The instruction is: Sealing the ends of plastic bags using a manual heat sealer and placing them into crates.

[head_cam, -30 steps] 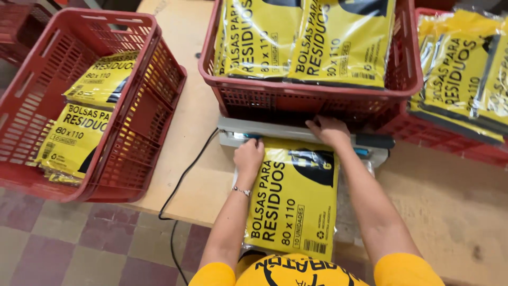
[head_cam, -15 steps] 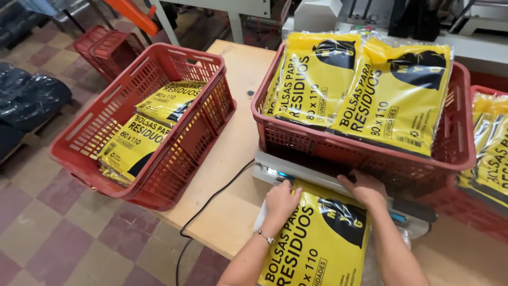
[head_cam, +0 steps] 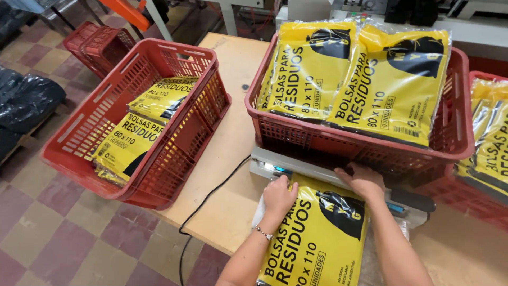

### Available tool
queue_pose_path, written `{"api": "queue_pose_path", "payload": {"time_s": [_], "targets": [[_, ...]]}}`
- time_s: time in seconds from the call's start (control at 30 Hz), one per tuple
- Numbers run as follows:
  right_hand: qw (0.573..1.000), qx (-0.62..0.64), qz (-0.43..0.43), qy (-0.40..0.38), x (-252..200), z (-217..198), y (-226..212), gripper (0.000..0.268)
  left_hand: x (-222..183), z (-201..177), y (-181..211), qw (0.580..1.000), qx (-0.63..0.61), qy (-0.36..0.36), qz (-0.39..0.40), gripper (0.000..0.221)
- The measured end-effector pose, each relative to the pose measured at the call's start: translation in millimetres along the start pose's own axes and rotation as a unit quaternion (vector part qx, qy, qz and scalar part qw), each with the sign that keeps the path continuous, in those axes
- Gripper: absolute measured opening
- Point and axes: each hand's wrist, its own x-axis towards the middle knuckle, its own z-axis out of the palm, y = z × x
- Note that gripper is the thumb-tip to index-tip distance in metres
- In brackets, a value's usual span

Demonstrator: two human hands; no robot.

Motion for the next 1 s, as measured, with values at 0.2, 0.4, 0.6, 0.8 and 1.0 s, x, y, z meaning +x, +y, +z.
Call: {"api": "queue_pose_path", "payload": {"time_s": [0.2, 0.4, 0.6, 0.8, 1.0], "targets": [[1.000, 0.020, -0.004, -0.005, -10.1, -8.6, -4.1, 0.087, 2.1, -8.4, -0.9, 1.000, 0.007, -0.024, -0.007, 0.035], [1.000, 0.002, -0.021, 0.016, -9.1, -5.0, -0.3, 0.082, -3.2, -13.6, -1.6, 0.999, -0.018, -0.051, -0.007, 0.038], [0.999, -0.006, -0.023, 0.045, -2.9, 6.5, 3.1, 0.082, -20.4, -44.9, 15.9, 1.000, 0.012, -0.006, 0.006, 0.063], [0.998, 0.014, -0.029, 0.052, -10.6, -0.6, -0.1, 0.082, -22.4, -29.7, 9.6, 0.999, 0.026, 0.024, 0.034, 0.074], [0.972, 0.157, -0.073, 0.160, 9.1, 24.3, 21.6, 0.042, -23.4, -21.0, 8.6, 0.997, 0.037, 0.059, 0.039, 0.074]]}}
